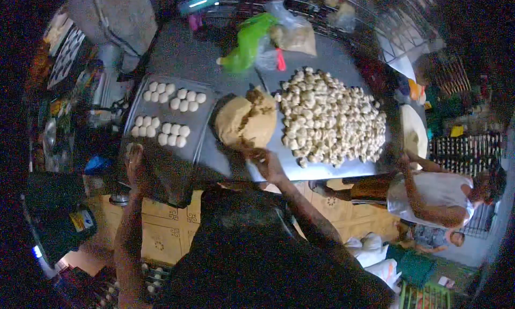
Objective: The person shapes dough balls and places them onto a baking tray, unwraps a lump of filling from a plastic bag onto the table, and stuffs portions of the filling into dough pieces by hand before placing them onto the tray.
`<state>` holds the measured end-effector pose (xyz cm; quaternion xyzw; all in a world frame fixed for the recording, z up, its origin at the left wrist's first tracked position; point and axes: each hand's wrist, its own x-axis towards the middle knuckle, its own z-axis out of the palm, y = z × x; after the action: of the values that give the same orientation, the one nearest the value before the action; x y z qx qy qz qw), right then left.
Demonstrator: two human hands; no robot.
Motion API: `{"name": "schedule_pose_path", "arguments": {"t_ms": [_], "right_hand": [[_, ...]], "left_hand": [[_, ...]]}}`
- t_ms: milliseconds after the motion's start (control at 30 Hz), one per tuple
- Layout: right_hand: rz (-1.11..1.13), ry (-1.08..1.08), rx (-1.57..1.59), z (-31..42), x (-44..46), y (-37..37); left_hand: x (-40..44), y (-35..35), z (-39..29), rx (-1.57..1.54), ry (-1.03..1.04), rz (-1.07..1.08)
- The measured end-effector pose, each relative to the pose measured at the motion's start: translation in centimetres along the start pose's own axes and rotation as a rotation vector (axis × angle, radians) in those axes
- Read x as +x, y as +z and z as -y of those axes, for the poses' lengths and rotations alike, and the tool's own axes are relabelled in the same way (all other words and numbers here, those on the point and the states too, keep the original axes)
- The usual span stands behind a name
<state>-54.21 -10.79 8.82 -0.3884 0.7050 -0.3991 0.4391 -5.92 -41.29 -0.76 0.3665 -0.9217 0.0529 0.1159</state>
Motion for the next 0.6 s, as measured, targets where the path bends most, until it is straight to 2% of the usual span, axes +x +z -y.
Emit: {"name": "schedule_pose_path", "arguments": {"t_ms": [67, 133, 167, 200, 267, 300, 333, 367, 433, 467, 533, 567, 600], "right_hand": [[-0.259, -0.191, -0.342, -1.4, 0.6, -3.9], [-0.427, -0.317, -0.661, -6.3, 2.0, -8.0], [-0.430, -0.310, -0.644, -5.6, 1.6, -9.2], [-0.446, -0.367, -0.731, -5.0, 0.8, -10.5], [-0.466, -0.489, -0.914, -3.2, -0.3, -12.6], [-0.459, -0.493, -0.903, -3.7, -0.1, -13.2], [-0.455, -0.533, -0.915, -4.3, 0.1, -13.4], [-0.452, -0.568, -0.926, -5.0, 0.0, -13.3], [-0.450, -0.604, -0.931, -5.4, -0.2, -13.0], [-0.398, -0.521, -0.771, -4.8, -0.4, -13.0], [-0.294, -0.355, -0.462, -3.6, -0.7, -12.5], [-0.298, -0.355, -0.462, -4.6, -0.7, -11.5], [-0.114, -0.332, -0.303, -6.3, -0.7, -9.8]], "left_hand": [[0.3, -0.7, -1.4, 0.135, 0.019, 0.035], [0.9, -2.9, -3.5, -0.065, -0.052, -0.254], [1.0, -3.5, -4.6, -0.168, -0.081, -0.392], [0.7, -3.2, -7.1, -0.160, -0.071, -0.381], [-2.3, 2.0, -13.8, 0.953, -0.017, -0.052], [-2.3, 2.0, -17.5, 1.503, 0.012, 0.139], [-2.2, 0.6, -18.3, 1.514, 0.013, 0.149], [1.4, -1.5, -25.5, 0.822, -0.185, 0.197], [3.6, -6.7, -36.1, -0.590, -0.500, 0.222], [4.7, -8.8, -36.5, -1.307, -0.611, 0.200], [6.7, -8.0, -38.9, -1.239, -0.354, 0.184], [7.1, -6.3, -40.2, -1.238, -0.350, 0.185], [7.7, -4.6, -41.5, -1.269, -0.208, 0.136]]}}
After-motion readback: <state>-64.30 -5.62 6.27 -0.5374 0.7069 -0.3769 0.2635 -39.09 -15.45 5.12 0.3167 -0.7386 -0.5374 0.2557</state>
